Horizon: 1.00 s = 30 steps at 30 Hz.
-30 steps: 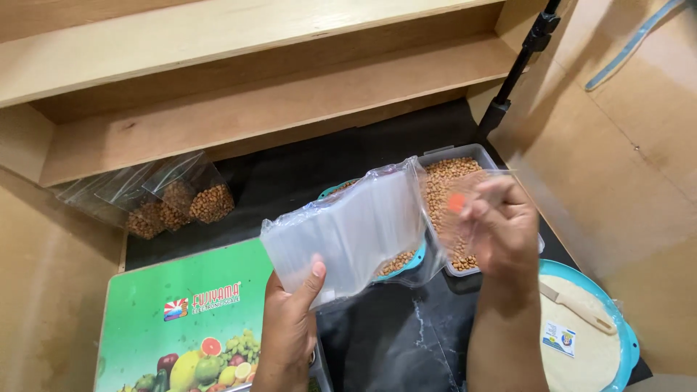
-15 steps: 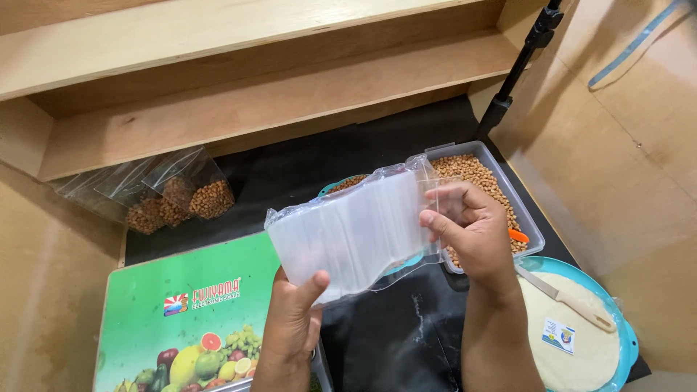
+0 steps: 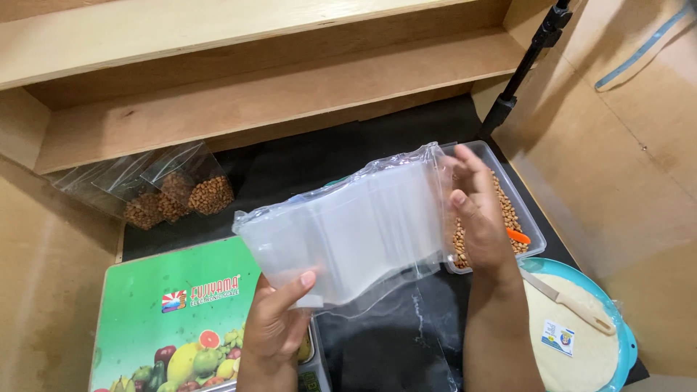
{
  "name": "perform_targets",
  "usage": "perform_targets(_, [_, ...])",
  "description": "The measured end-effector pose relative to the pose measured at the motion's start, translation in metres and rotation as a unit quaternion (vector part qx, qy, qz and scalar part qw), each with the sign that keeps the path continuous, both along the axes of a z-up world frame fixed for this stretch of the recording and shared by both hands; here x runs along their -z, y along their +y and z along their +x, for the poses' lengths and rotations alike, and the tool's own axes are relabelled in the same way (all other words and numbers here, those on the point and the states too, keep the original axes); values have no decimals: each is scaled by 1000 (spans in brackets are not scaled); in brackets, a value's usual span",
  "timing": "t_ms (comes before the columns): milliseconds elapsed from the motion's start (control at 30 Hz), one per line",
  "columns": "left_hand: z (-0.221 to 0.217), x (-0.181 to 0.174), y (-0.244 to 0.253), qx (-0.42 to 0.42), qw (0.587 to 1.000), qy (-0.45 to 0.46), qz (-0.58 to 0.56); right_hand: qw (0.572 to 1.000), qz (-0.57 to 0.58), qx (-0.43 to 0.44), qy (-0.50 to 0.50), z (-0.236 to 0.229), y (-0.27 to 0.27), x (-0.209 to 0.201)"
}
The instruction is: The recorder is packaging peanuts into small plastic bags.
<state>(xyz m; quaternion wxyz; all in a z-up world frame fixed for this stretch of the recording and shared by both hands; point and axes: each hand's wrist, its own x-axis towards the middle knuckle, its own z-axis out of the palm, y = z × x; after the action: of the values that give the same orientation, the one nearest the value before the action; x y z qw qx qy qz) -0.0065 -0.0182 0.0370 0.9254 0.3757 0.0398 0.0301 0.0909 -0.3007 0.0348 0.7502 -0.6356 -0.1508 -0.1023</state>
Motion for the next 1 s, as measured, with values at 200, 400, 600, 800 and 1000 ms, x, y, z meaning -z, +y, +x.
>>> perform_targets(200, [-5, 0, 2, 0, 999, -5, -36, 972, 85, -180, 125, -9, 3, 7])
perform_targets(400, [-2, 20, 11, 4, 997, 31, -63, 968, 25, -212, 133, -9, -4, 34])
perform_targets(600, [0, 28, 16, -26, 992, 68, -107, 954, 96, -219, 183, -15, -7, 30])
perform_targets(800, [1, 33, 17, -19, 992, 70, -99, 957, 10, -234, 173, -11, -3, 21])
perform_targets(1000, [0, 29, 17, 23, 992, 60, -104, 946, 66, -245, 202, -11, -3, 20])
